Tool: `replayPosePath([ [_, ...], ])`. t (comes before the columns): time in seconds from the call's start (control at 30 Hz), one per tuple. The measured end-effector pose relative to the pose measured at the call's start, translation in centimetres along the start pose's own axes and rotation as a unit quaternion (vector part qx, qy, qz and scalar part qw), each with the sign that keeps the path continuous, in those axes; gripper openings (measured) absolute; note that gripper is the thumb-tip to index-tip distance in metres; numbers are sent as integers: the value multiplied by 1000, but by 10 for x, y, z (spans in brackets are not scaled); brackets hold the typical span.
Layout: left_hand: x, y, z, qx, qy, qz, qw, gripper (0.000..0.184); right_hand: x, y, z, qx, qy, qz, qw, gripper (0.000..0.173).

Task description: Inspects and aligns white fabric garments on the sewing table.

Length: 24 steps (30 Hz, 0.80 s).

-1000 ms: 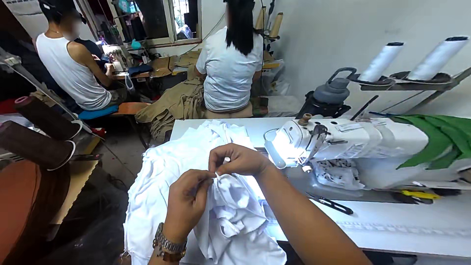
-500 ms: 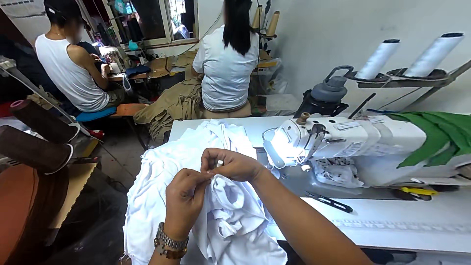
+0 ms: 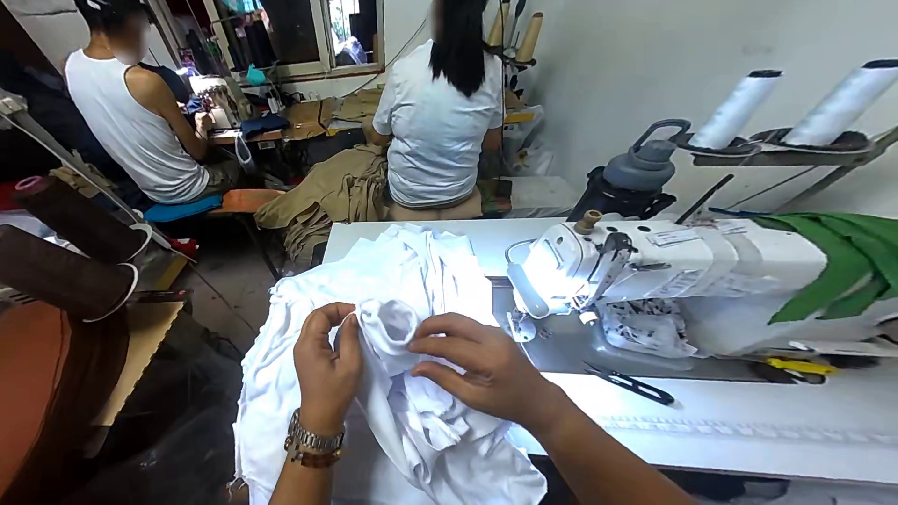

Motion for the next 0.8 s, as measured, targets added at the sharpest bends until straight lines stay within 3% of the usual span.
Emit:
replayPosePath([
  [0.13,2,0,-2,7,14,-25,1000,14,6,-16,9,12,39,-123,992,17],
  [0.23,3,4,-2,1,13,-25,1000,16,2,-23,8,11,38,-100,994,17],
  [0.37,7,12,-1,-16,17,-36,999,16,-10,-8,5,-7,-64,31,997,11],
  [0.47,0,9,-7,-25,-12,-46,999,15,-13,9,4,8,-117,-39,992,17],
  [0.6,-11,-2,-13,-2,-58,-100,993,10,-20,27,-10,-59,-174,-85,979,18],
  [0.8,-8,-22,-16,98,33,-276,956,15,-32,25,-32,-110,-254,-59,959,9],
])
Point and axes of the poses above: each hand's wrist, its own z-axis towards the middle knuckle, its own y-axis out of the back of the hand, x = y × z, the point moved 10 cm from there along z, towards the middle knuckle, and after that the axes turned 14 degrees about y, right-handed, at the moved point
